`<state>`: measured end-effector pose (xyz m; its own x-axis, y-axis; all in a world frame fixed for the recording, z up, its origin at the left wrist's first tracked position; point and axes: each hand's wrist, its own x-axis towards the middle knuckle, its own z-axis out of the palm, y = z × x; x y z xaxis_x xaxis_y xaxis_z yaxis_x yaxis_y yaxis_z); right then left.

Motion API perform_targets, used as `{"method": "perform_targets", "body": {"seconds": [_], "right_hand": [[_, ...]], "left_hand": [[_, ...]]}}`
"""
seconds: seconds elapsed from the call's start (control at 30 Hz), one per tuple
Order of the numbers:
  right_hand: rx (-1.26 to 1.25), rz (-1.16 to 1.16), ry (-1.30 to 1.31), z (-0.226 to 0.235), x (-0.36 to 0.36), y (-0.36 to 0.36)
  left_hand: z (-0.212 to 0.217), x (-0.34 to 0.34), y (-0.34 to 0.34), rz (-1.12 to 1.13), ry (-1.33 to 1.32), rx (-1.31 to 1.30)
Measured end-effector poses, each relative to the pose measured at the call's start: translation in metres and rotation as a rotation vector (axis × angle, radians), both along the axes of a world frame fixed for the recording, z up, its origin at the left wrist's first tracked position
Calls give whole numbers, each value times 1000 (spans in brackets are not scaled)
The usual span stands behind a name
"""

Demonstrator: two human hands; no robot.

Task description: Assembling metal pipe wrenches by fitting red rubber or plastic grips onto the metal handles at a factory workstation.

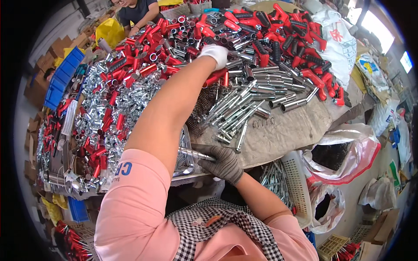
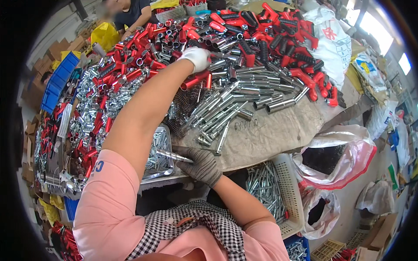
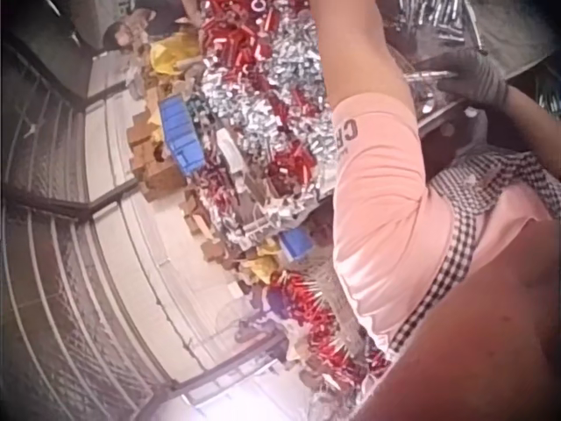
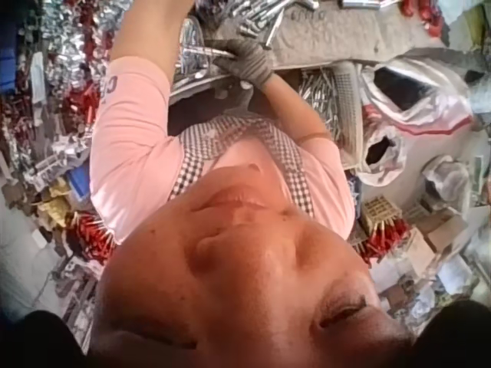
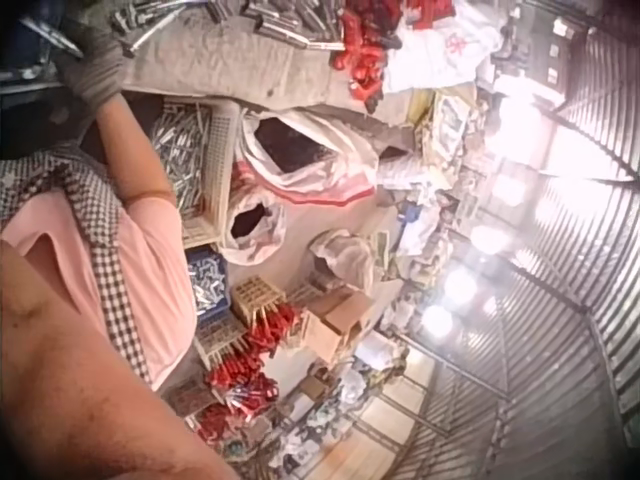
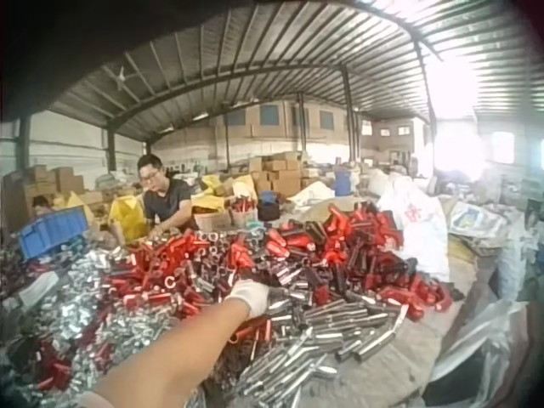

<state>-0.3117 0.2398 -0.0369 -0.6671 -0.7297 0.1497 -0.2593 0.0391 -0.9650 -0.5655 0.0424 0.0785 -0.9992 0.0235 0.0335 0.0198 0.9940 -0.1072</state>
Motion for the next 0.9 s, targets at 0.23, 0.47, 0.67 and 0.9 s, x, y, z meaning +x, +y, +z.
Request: {"method": "perform_targets", "body": {"seconds": [0.23,0.47,0.67,0.9], "right_hand": [[-8,-4,26,-1,4,-5],[4,-12,11,8,-1,-2],[42,-100,-105,1,3,-1],[-95,-119,-63,-41,4,-2]], "left_hand": [[-13,10,39,85,-69,-227],[-1,-7,34,105,-135,-70],[41,27,6,74,187,1611],[46,197,-40,141,-363,2039]]}}
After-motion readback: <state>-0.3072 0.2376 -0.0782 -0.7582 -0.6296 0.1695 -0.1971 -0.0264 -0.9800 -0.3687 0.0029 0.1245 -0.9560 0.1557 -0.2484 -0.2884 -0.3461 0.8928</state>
